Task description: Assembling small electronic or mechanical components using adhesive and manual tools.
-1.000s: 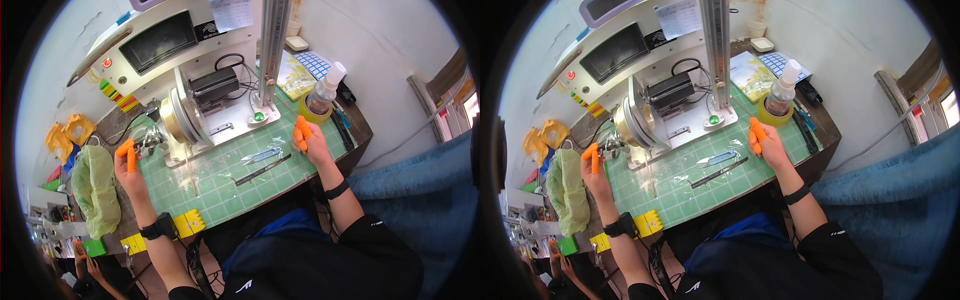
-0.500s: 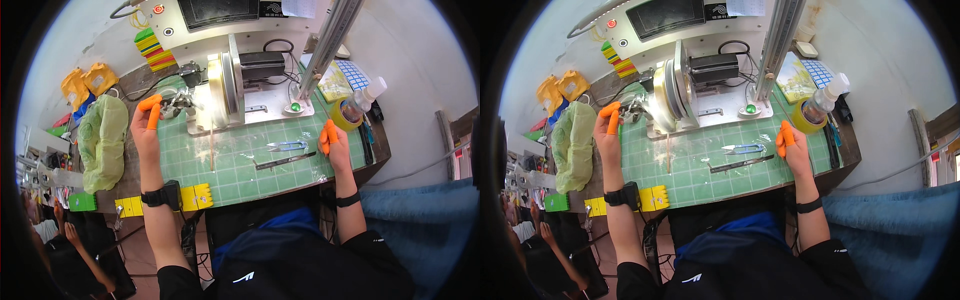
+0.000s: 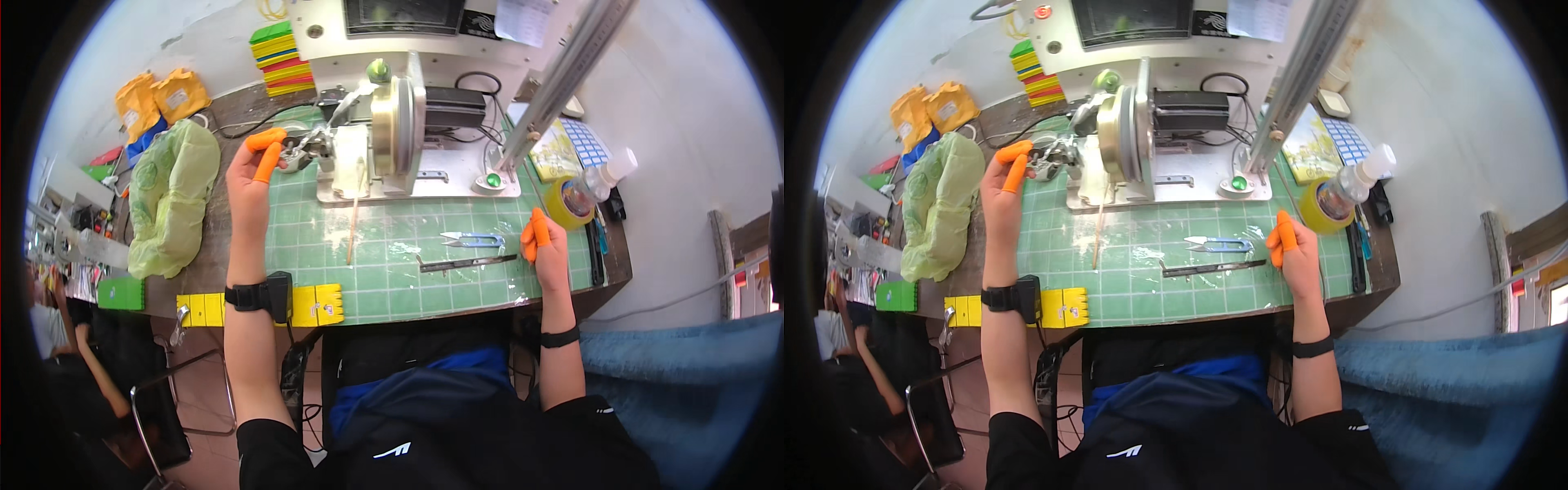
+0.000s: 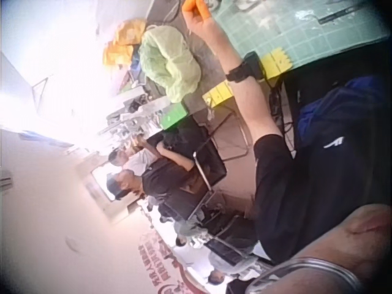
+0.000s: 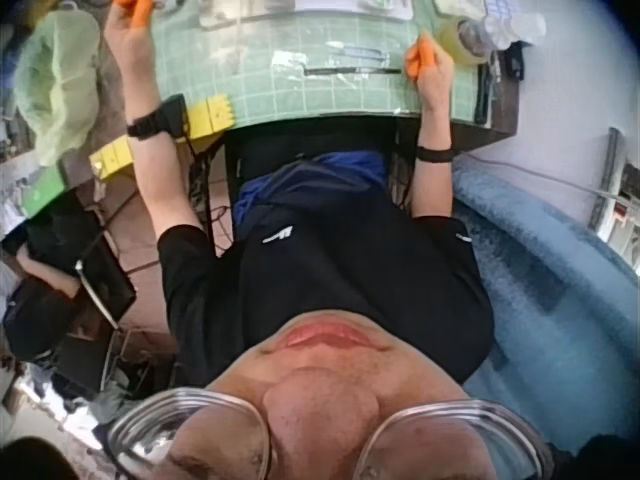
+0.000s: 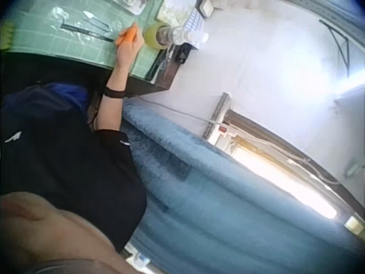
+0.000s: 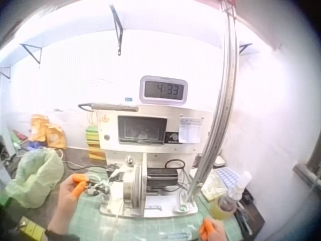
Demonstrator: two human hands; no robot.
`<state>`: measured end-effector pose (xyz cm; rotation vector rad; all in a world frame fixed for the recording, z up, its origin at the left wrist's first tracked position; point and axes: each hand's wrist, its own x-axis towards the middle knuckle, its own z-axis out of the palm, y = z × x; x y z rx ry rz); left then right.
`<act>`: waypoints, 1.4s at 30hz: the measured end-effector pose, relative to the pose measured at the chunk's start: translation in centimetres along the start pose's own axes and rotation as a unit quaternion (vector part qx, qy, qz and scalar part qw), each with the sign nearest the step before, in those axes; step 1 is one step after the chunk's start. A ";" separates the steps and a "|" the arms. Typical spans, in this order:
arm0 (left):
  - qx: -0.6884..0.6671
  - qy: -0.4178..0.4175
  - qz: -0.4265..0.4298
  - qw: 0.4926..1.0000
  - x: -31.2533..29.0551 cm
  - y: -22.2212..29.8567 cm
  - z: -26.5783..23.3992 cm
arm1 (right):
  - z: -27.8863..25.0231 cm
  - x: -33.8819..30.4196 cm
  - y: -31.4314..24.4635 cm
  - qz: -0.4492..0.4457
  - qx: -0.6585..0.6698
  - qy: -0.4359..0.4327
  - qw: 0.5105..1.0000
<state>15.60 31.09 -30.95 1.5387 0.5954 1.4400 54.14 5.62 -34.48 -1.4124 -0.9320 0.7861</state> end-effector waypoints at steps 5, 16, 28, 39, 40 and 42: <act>-0.031 0.003 -0.009 0.999 -0.2 0.0 0.2 | -0.3 -0.1 0.4 -0.002 0.024 -0.010 1.000; -0.042 0.009 -0.012 0.999 -0.1 -0.2 0.3 | -1.1 -0.3 0.4 -0.017 0.038 -0.022 0.999; -0.055 0.007 -0.021 0.998 0.0 -0.3 0.4 | -1.0 -0.6 0.3 -0.013 0.039 0.007 0.999; -0.056 0.001 -0.024 0.998 -0.2 0.2 0.5 | -0.6 -0.5 0.3 -0.011 0.036 0.031 0.999; -0.056 0.003 -0.027 0.998 -0.3 0.2 0.5 | -0.5 -0.4 0.3 -0.008 0.035 0.029 0.999; -0.058 0.000 -0.026 0.998 -0.2 0.3 0.5 | -0.4 -0.3 0.2 -0.019 0.042 0.033 0.998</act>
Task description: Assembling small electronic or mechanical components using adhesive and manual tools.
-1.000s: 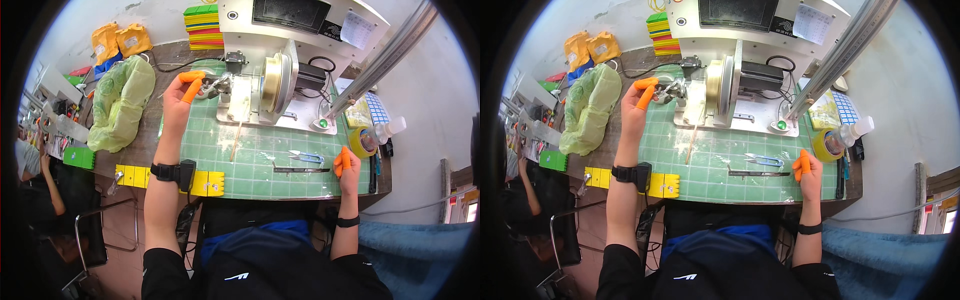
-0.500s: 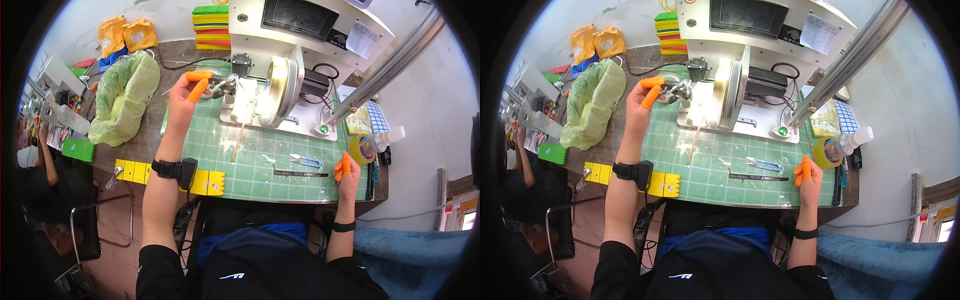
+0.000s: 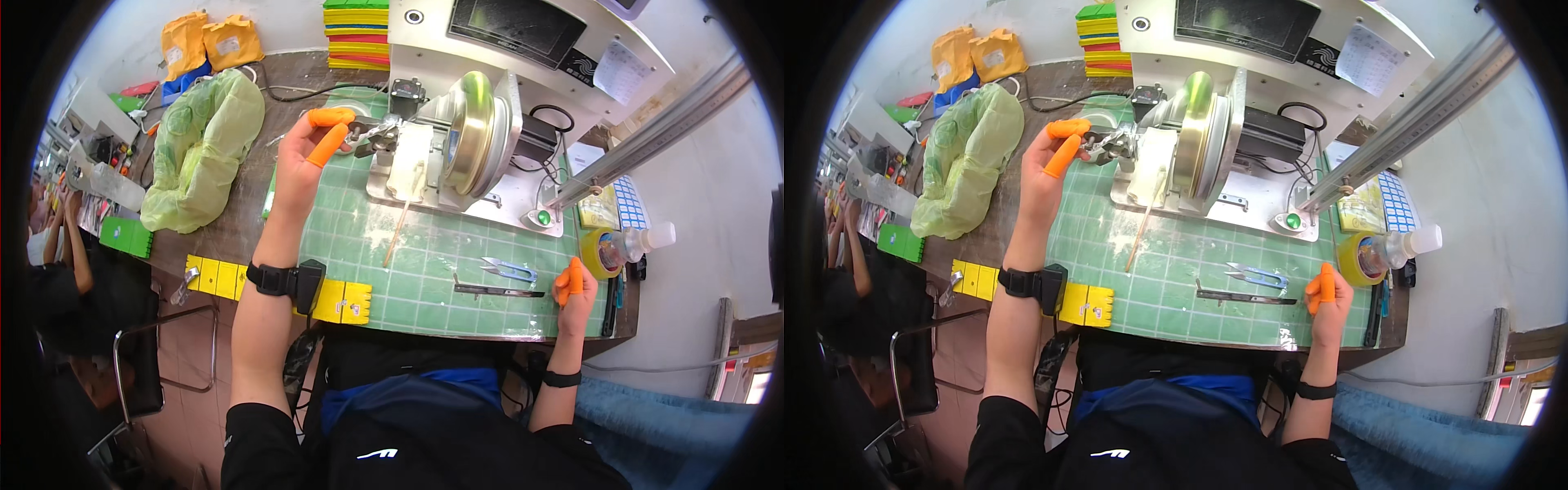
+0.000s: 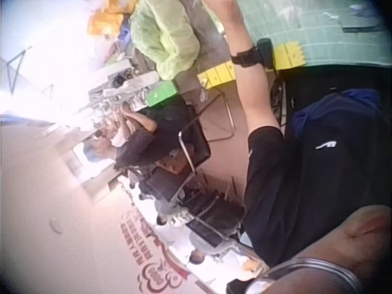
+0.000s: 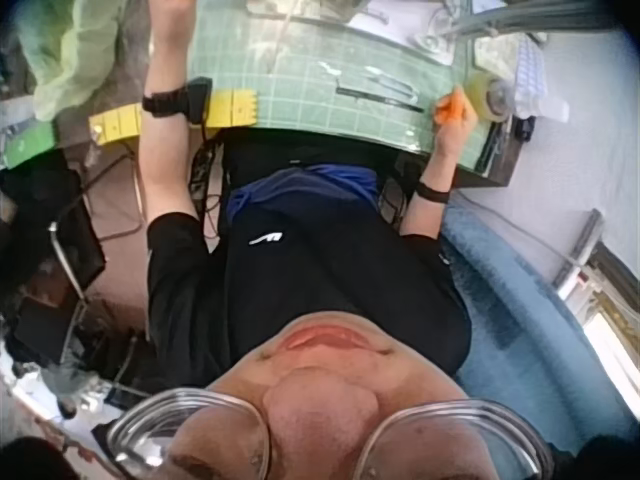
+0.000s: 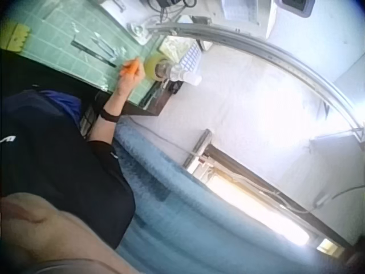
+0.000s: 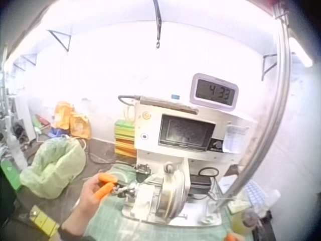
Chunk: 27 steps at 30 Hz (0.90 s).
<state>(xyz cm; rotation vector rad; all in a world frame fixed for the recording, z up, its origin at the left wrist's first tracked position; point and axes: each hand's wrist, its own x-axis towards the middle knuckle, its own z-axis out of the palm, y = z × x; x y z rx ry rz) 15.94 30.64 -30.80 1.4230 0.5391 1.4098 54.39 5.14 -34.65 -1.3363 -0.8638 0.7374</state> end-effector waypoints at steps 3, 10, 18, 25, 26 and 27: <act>0.013 -0.019 0.003 1.000 0.0 0.0 -0.4 | 0.2 0.0 -0.1 0.006 0.003 0.013 1.000; 0.010 -0.011 -0.008 1.000 -0.2 -0.2 -0.5 | 0.4 0.1 0.2 0.008 0.005 0.023 1.000; -0.003 -0.016 -0.010 1.000 -0.3 0.3 -0.2 | -0.4 0.0 -0.1 0.017 0.029 -0.011 0.999; -0.011 -0.015 -0.018 1.000 -0.3 0.5 -0.3 | -0.8 -0.2 -2.0 0.105 0.001 0.013 0.994; -0.006 -0.014 -0.017 1.000 -0.2 0.5 -0.2 | -0.8 -0.2 -2.8 0.080 -0.007 -0.033 0.996; -0.001 -0.013 -0.016 1.000 -0.3 0.5 -0.1 | -0.6 -0.2 -3.6 0.055 -0.014 -0.078 0.995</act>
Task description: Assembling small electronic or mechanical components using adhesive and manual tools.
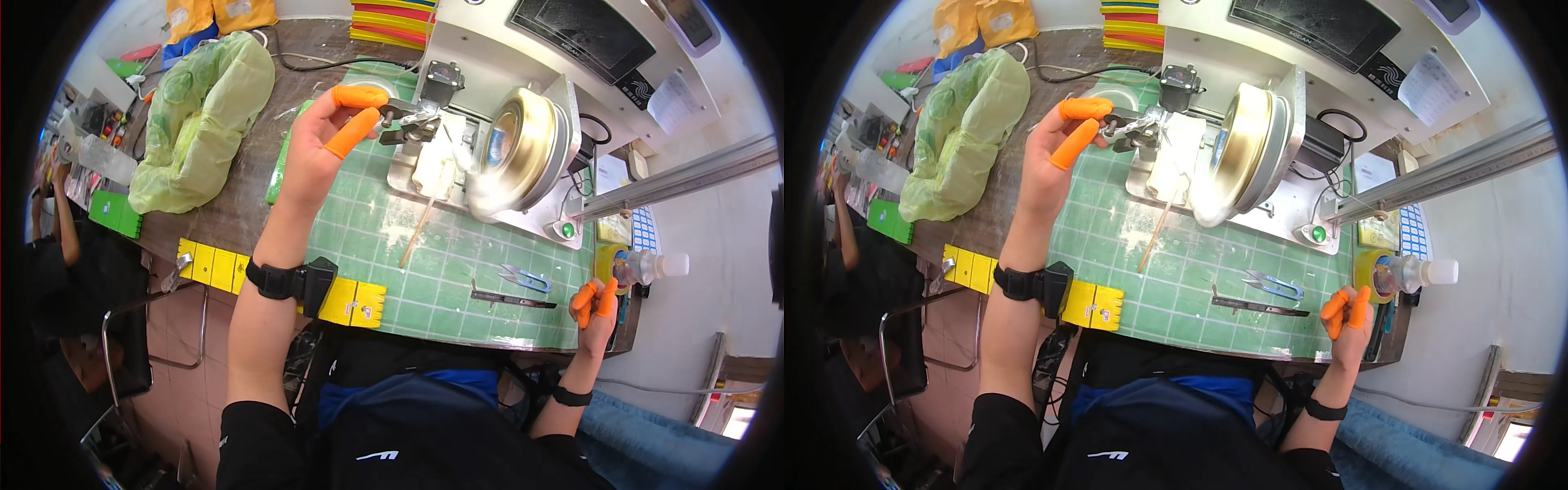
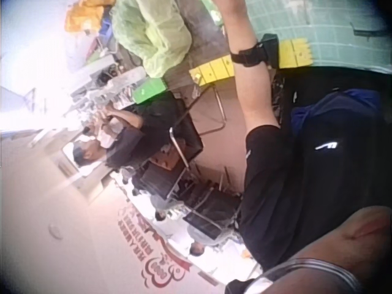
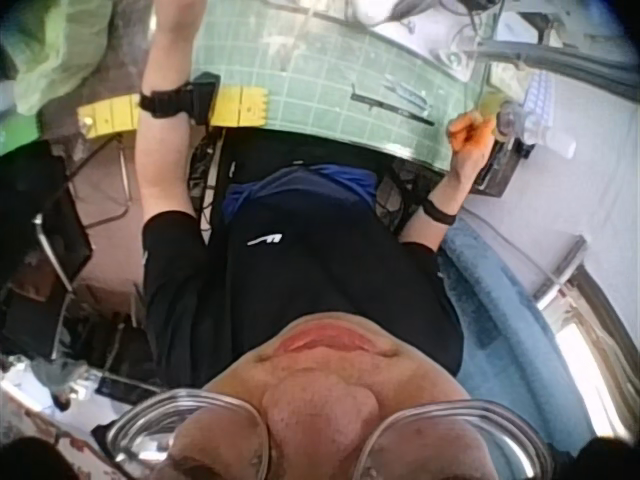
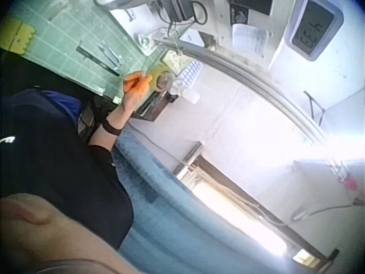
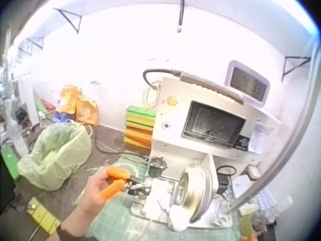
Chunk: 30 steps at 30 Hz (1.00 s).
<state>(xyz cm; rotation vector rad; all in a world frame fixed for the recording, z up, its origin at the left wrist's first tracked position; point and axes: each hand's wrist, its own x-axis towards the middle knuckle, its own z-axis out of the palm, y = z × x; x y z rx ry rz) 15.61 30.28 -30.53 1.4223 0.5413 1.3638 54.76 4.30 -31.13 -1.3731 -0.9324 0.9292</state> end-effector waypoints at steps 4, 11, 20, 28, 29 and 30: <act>0.001 0.000 0.005 1.000 -0.1 0.0 -0.2 | 3.4 0.4 -4.3 0.031 -0.187 -0.041 0.981; -0.010 -0.003 -0.002 1.000 0.0 -0.1 0.0 | 7.6 1.6 -4.6 -0.109 -0.465 -0.111 0.872; -0.022 0.001 -0.004 1.000 -0.1 -0.1 -0.3 | 8.3 1.8 -4.8 -0.027 -0.443 -0.144 0.885; 0.426 -0.108 0.073 0.895 2.0 6.8 1.9 | 8.0 2.0 -4.2 -0.031 -0.453 -0.134 0.881; 0.459 -0.121 0.099 0.874 2.3 6.6 2.0 | 8.1 2.0 -4.0 -0.032 -0.458 -0.137 0.878; 0.491 -0.134 0.126 0.852 2.5 6.4 2.1 | 8.1 2.1 -4.1 -0.030 -0.458 -0.138 0.877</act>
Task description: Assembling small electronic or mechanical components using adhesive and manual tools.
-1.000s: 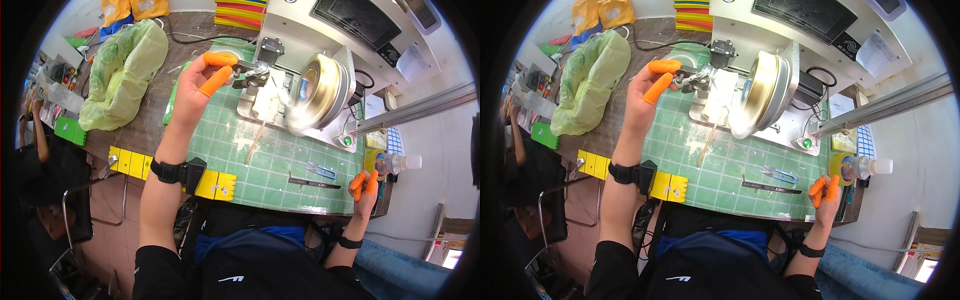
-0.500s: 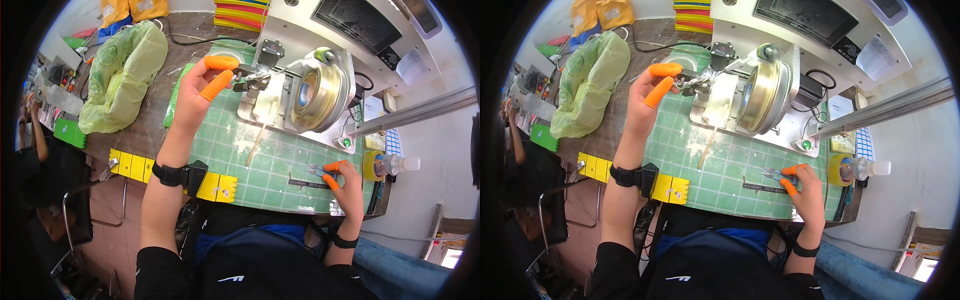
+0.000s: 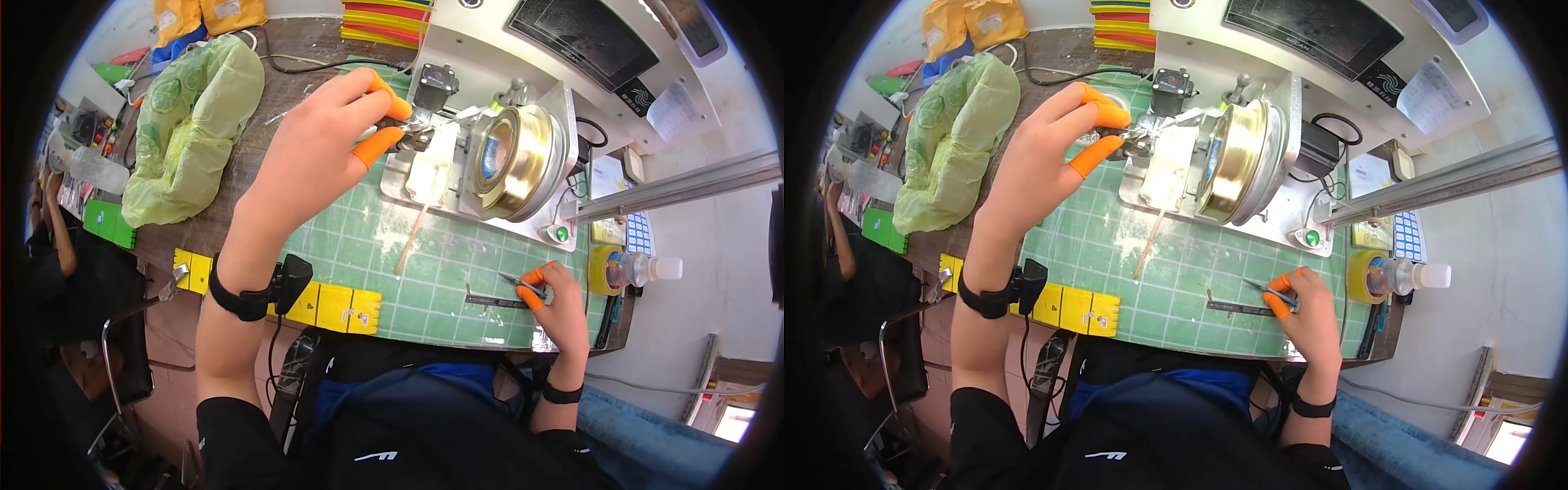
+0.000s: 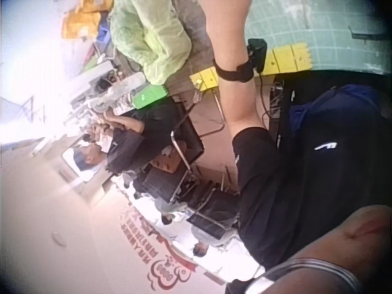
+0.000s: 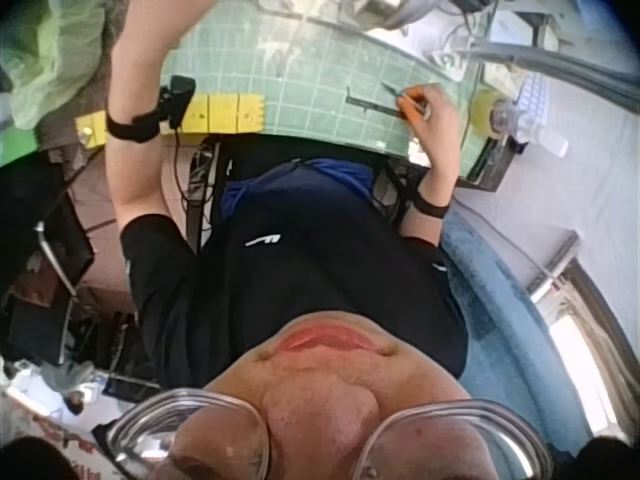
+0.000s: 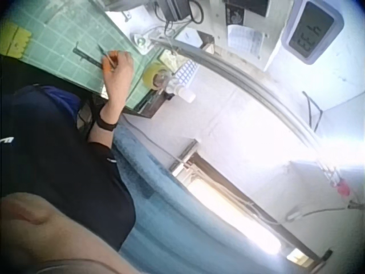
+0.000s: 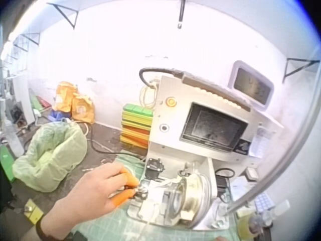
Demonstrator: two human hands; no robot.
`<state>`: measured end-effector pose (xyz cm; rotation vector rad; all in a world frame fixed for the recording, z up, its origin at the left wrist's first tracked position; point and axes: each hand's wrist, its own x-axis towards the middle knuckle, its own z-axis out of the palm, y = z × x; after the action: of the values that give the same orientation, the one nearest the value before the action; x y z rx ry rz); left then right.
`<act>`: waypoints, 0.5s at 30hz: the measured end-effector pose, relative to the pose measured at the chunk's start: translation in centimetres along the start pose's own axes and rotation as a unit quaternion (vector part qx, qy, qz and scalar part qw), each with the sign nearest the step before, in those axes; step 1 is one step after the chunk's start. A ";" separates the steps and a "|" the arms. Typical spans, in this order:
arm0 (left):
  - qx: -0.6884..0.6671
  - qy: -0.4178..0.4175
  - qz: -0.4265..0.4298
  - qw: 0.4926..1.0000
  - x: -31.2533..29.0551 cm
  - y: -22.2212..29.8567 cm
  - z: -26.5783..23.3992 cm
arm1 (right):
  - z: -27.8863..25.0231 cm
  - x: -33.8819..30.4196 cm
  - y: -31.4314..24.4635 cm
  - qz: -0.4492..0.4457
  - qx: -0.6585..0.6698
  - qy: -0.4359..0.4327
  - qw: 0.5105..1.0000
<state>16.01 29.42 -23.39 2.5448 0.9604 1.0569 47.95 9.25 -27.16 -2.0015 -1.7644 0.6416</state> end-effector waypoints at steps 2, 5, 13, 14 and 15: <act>0.042 0.003 0.027 0.999 0.3 0.2 0.0 | -0.1 0.2 -0.1 -0.010 -0.034 0.010 0.999; 0.055 0.018 0.067 0.996 0.5 0.5 0.2 | -1.1 -0.2 -1.6 -0.037 0.038 0.017 0.998; -0.367 -0.046 0.003 0.929 2.0 -1.2 2.1 | -2.0 -2.1 -6.9 0.031 0.567 -0.256 0.782; -0.402 -0.038 -0.022 0.914 1.9 -1.4 2.4 | -1.4 -1.9 -7.6 0.057 0.606 -0.288 0.739; -0.437 -0.030 -0.048 0.898 1.8 -1.5 2.7 | -1.0 -1.5 -8.2 0.061 0.606 -0.287 0.739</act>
<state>18.07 31.85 -25.00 1.7479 0.4219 1.0489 41.73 8.83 -21.58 -0.9711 -0.8670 1.9592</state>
